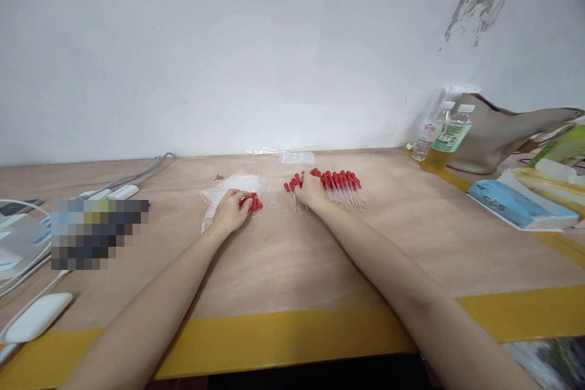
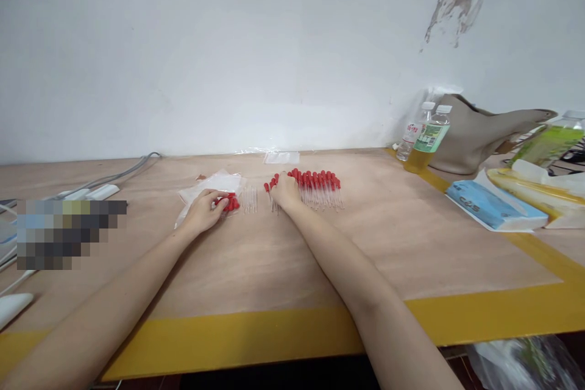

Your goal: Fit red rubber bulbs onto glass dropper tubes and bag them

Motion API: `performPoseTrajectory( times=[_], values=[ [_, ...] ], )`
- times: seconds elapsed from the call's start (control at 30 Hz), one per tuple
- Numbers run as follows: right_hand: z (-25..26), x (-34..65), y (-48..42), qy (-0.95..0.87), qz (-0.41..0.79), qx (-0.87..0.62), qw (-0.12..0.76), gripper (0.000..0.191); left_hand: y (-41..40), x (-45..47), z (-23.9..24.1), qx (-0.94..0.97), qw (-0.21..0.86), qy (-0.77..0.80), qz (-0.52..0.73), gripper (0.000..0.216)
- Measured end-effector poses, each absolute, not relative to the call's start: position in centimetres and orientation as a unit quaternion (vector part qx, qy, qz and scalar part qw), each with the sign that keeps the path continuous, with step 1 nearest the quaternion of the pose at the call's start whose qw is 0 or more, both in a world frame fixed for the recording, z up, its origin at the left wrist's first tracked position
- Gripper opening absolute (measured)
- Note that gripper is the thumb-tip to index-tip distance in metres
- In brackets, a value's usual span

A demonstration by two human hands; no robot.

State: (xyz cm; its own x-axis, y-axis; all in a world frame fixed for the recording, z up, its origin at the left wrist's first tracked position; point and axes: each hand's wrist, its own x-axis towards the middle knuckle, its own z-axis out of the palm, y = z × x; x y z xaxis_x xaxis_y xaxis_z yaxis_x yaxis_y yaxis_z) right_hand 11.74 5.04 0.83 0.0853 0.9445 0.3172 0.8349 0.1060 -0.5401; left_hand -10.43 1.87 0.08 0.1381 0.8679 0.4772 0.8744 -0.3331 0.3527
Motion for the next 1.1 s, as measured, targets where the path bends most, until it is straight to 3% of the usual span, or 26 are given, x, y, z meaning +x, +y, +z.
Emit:
performPoseTrajectory(
  times=[0.27,0.6,0.8,1.0,1.1],
  values=[
    [1.6,9.9,3.2,-0.717,0.058,-0.641,0.267,0.023,1.9,-10.2,0.3,-0.759,0.017,-0.574,-0.306,0.027],
    [1.5,6.8,3.7,-0.71,0.161,-0.659,0.187,0.033,2.2,-10.8,0.3,-0.737,0.035,-0.618,-0.273,0.026],
    [1.7,6.8,4.1,-0.708,0.178,-0.655,0.195,0.034,2.4,-10.9,0.1,-0.745,0.05,-0.606,-0.276,0.026],
    [2.8,9.6,1.9,-0.728,0.162,-0.63,0.218,0.018,2.6,-10.9,-0.1,-0.746,0.05,-0.599,-0.285,0.021],
    [3.0,12.5,-0.4,-0.759,0.131,-0.581,0.262,0.024,2.3,-10.7,0.1,-0.747,0.044,-0.599,-0.284,0.021]
  ],
)
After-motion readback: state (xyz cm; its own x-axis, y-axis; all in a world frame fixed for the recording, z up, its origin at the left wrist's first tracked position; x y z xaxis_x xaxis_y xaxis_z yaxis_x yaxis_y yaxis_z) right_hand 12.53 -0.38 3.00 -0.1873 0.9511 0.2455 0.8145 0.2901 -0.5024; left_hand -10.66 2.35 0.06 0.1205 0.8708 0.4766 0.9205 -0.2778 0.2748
